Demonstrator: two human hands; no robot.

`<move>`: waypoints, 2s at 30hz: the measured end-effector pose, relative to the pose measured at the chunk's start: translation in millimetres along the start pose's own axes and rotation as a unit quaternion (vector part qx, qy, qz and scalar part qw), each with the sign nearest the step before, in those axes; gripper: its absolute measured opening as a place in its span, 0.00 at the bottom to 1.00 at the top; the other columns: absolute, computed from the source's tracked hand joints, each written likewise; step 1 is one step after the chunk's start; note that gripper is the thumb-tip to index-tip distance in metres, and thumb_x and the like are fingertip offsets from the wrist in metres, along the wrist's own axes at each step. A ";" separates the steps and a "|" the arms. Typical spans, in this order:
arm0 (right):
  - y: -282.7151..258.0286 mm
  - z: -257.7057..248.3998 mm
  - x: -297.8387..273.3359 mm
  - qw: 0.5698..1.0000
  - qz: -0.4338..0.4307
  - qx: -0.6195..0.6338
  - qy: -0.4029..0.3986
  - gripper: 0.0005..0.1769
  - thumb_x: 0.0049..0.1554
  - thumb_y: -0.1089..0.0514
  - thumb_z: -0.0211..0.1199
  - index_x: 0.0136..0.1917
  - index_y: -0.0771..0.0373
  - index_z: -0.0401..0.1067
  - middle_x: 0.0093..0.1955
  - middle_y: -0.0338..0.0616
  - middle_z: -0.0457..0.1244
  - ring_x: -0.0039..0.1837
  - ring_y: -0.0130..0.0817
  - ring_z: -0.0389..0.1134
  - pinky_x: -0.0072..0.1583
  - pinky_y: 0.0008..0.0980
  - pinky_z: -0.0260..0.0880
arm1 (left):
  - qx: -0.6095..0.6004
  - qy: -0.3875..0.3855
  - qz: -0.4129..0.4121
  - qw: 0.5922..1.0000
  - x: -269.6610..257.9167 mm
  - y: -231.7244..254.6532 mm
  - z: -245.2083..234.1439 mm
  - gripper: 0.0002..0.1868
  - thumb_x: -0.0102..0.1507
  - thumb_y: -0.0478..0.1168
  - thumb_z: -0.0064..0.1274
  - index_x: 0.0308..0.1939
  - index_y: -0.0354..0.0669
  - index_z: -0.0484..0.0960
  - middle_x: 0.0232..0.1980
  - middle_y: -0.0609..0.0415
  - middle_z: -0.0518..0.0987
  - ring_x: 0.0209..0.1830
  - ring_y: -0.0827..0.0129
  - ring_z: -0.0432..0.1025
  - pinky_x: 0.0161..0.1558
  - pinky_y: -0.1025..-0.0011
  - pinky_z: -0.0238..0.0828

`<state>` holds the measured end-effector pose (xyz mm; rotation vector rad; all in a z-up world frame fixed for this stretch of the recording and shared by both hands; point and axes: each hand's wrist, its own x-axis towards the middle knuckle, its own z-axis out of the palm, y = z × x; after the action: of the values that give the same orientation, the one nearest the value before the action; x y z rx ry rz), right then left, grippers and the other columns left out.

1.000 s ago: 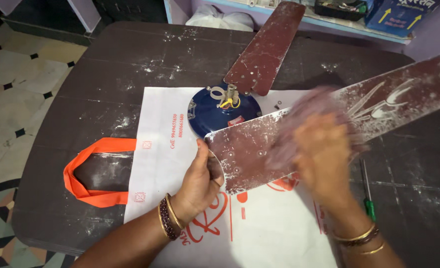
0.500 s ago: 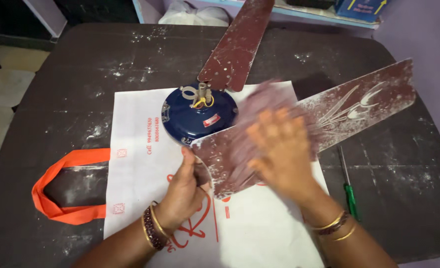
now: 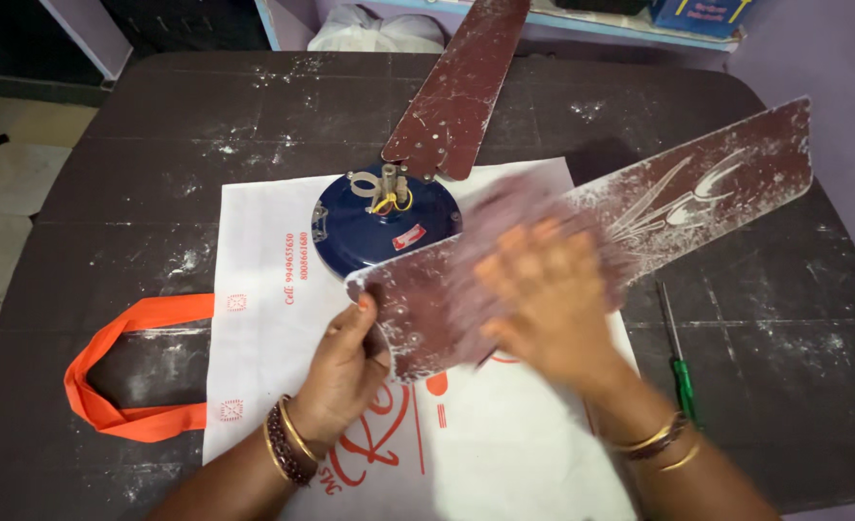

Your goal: The person wipes a ceiling fan blade with a cloth, then attaches the blade to the fan motor housing. They insert screws and tighten them with a screwdriver to secure the blade in place.

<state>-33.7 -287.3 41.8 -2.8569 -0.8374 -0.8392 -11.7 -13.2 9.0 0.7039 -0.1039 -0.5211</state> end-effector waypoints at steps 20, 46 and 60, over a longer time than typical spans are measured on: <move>111.1 -76.2 -37.8 0.898 0.404 0.030 0.173 0.40 0.72 0.34 0.41 0.87 0.58 0.47 0.90 0.52 0.37 0.90 0.54 0.30 0.85 0.58 0.24 | 0.011 0.059 0.072 0.996 5.5 20.2 -25.5 0.26 0.71 0.53 0.43 0.66 0.39 0.71 0.66 0.50 0.75 0.67 0.61 0.69 0.69 0.55 0.62; 64.3 -21.1 -17.6 0.955 0.269 0.064 0.110 0.37 0.72 0.38 0.44 0.86 0.58 0.49 0.90 0.51 0.36 0.90 0.56 0.31 0.85 0.61 0.26 | 0.017 0.068 0.069 0.995 6.0 24.8 0.8 0.33 0.69 0.57 0.42 0.72 0.42 0.65 0.69 0.51 0.72 0.68 0.61 0.68 0.68 0.55 0.63; 30.4 -20.2 -0.6 0.981 0.174 0.064 0.053 0.35 0.69 0.35 0.47 0.83 0.51 0.55 0.87 0.54 0.41 0.88 0.56 0.35 0.82 0.62 0.27 | -0.021 0.050 0.030 0.998 6.3 6.2 -5.6 0.30 0.70 0.56 0.39 0.65 0.36 0.70 0.63 0.52 0.78 0.62 0.68 0.74 0.64 0.66 0.71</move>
<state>-28.4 -317.4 61.8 -2.7005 -0.3499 -0.8473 -2.2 -8.9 8.2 0.6824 -0.0208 -0.4299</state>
